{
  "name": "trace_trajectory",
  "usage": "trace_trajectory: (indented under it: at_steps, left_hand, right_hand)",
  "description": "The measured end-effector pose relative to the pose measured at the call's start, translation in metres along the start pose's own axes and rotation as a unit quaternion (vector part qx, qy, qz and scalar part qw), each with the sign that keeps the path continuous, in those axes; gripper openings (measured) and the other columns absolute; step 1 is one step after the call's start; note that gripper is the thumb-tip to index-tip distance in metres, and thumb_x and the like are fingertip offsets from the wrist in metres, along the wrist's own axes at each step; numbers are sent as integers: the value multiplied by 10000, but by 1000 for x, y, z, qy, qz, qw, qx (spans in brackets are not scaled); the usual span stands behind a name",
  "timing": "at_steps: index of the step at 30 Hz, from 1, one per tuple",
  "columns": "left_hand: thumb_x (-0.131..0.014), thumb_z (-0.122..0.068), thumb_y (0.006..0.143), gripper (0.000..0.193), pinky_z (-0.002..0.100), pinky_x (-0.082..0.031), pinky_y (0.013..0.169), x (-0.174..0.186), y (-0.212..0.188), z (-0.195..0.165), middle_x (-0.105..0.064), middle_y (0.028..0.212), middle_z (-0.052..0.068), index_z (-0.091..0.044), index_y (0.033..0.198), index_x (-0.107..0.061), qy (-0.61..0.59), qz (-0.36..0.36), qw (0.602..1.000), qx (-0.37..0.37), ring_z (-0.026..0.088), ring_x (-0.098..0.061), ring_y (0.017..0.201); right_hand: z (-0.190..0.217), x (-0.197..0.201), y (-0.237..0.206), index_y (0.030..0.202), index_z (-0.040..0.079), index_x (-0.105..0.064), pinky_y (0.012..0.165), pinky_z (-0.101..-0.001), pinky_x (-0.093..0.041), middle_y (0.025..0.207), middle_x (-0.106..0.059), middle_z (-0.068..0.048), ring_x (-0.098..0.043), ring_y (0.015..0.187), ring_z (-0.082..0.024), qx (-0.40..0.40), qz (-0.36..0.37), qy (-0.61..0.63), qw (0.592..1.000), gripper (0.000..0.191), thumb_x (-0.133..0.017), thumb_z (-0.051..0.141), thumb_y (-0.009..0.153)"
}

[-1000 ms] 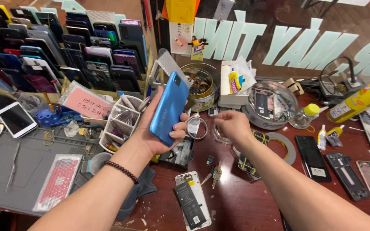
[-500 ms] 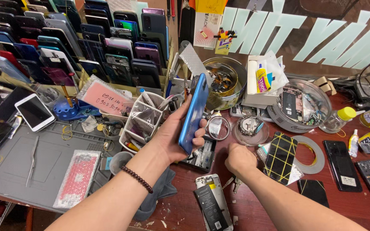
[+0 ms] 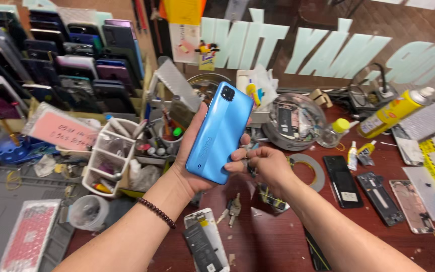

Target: The person wraps rubber bands around a phone back cover and sets it aside, then picks up another phone, tests its screen, and uses a pry tool to open the phone's back cover on the workbench.

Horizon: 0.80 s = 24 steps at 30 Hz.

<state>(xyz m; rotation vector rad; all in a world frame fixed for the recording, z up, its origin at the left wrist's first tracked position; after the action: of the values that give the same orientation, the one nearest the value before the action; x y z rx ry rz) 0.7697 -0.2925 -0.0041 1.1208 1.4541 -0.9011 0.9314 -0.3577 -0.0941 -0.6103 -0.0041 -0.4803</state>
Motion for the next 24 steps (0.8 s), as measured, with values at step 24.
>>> trace_trajectory:
  at_steps: [24]
  left_hand:
    - [-438,-693,989,613,325,-499,586,-45,295,287,-647,926,129,-113,1112,-597,87,-97,986,104,224,-582,722]
  right_hand:
    - [-47,398,-64,1110,20,-633,822,-310,-617,1037,-721,-117,-700,954,-215,55,-4,350,935,198,-627,5,913]
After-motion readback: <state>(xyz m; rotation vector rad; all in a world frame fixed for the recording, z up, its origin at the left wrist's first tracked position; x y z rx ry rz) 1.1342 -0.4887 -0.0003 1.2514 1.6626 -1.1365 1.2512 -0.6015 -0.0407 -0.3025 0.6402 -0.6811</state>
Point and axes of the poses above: each hand's wrist, its own y-axis towards the middle knuckle, its own x-axis out of the back of the hand, z = x × y, the point moved 5 cm from there along y, towards the middle knuckle
